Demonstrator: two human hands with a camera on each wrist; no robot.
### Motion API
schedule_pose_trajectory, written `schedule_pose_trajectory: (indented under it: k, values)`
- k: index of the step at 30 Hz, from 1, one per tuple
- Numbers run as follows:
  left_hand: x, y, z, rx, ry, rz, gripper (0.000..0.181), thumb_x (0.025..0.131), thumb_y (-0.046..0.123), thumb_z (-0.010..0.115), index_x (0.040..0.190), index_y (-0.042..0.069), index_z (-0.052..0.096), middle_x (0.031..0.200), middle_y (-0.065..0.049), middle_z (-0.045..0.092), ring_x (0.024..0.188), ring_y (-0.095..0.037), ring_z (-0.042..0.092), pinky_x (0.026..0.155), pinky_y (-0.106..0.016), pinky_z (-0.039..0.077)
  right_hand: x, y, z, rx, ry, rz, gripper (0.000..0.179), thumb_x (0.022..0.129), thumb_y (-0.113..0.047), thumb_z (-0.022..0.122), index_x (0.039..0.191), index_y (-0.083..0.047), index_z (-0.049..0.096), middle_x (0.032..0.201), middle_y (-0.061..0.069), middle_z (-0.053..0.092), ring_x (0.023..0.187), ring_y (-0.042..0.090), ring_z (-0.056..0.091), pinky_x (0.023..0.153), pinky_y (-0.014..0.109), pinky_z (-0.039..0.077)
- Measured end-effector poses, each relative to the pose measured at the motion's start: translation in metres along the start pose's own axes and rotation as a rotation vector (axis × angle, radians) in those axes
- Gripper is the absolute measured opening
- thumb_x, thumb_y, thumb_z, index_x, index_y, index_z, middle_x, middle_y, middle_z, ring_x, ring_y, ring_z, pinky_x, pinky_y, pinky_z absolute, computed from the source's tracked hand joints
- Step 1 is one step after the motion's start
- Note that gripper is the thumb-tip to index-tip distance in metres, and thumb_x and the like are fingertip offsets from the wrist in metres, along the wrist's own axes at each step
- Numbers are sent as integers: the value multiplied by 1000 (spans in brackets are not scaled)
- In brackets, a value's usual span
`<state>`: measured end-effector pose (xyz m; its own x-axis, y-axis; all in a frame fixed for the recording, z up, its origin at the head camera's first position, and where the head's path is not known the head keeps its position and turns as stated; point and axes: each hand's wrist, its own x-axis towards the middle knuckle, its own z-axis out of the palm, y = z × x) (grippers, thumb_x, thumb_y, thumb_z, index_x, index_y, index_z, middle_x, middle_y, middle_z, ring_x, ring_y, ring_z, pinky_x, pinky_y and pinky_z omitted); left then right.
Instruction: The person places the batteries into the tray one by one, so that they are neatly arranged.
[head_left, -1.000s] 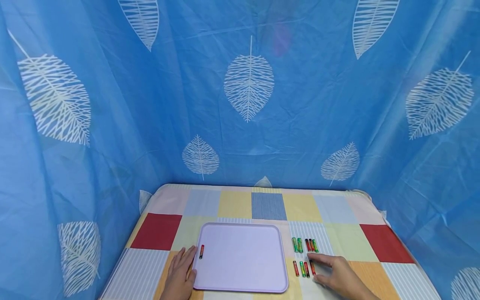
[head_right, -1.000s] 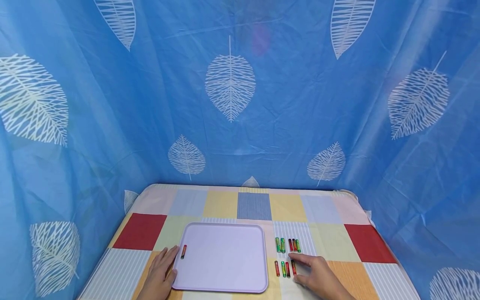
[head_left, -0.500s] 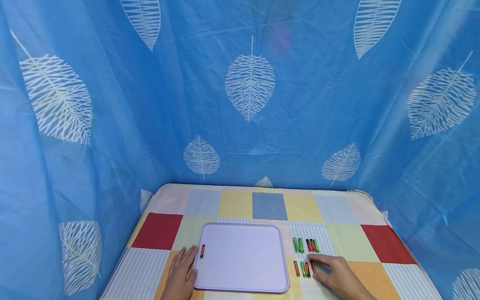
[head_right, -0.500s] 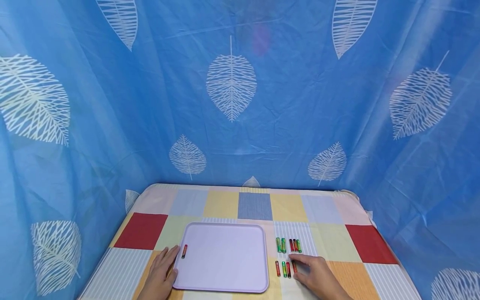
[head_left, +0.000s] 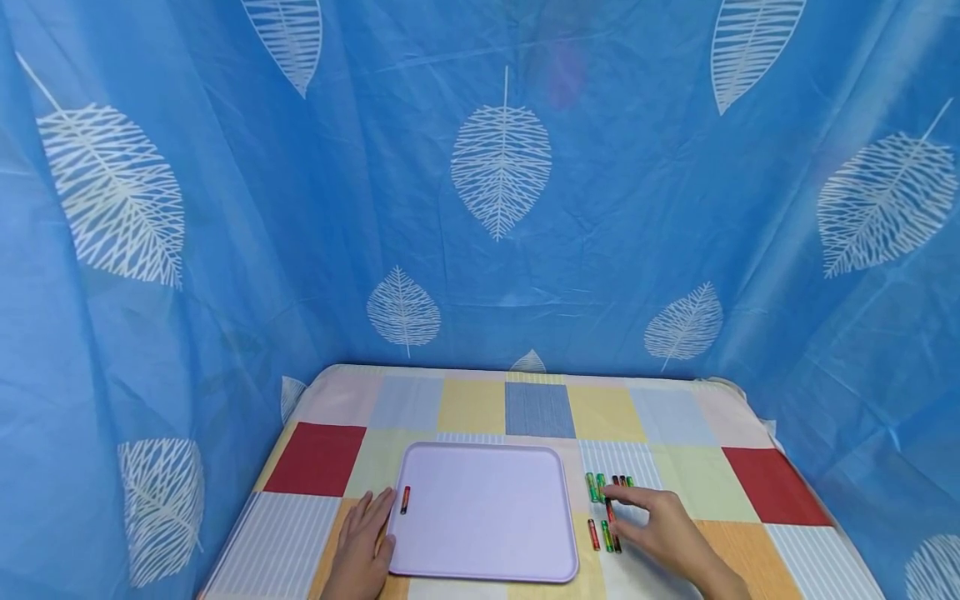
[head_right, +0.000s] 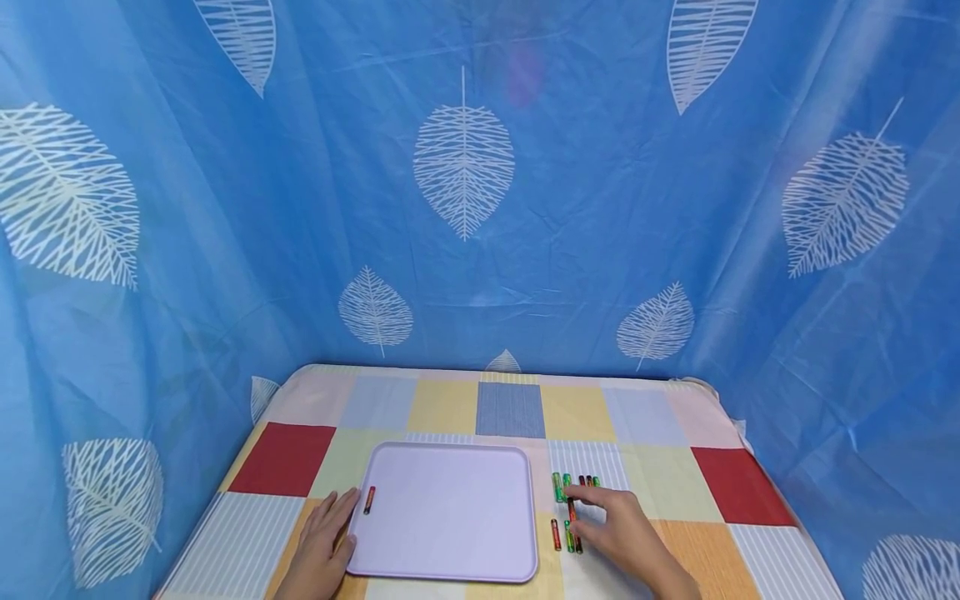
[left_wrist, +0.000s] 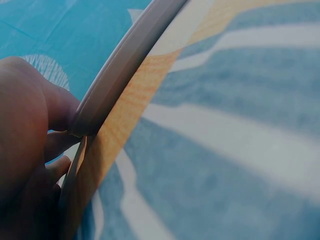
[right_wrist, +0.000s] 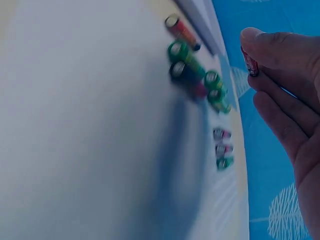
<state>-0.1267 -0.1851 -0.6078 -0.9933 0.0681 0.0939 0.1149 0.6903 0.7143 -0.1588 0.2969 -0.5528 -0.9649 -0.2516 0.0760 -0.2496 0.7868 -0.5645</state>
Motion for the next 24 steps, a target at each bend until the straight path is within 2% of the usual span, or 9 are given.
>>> schedule_pose_trajectory:
  k: [7, 15, 19, 24]
  values:
    - [0, 0, 0, -16, 6, 1, 65, 95, -4, 65, 159, -1, 53, 165, -23, 53, 160, -55, 30, 131, -73, 14, 19, -16, 12, 59, 49, -137, 44, 89, -19, 91, 132, -12, 80, 127, -4, 82, 119, 13, 76, 94, 39, 68]
    - [1, -2, 0, -31, -14, -8, 66, 96, -4, 65, 161, 0, 51, 166, -23, 52, 161, -54, 28, 132, -73, 11, 43, -41, 26, 99, 90, -265, 45, 86, -12, 92, 130, -10, 80, 126, 0, 82, 118, 23, 79, 97, 40, 68]
    - [2, -2, 0, -31, -16, -9, 66, 96, -4, 65, 161, 0, 52, 166, -23, 52, 161, -54, 28, 132, -73, 11, 56, -52, 32, 101, 114, -302, 46, 84, -11, 94, 128, -13, 81, 124, -1, 83, 115, 24, 79, 95, 40, 69]
    - [2, -1, 0, -35, -14, -7, 66, 96, -4, 65, 160, 0, 52, 166, -22, 52, 161, -54, 28, 132, -74, 12, 70, -66, 40, 130, 92, -314, 46, 84, -11, 94, 129, -14, 81, 126, 0, 82, 116, 23, 79, 97, 41, 68]
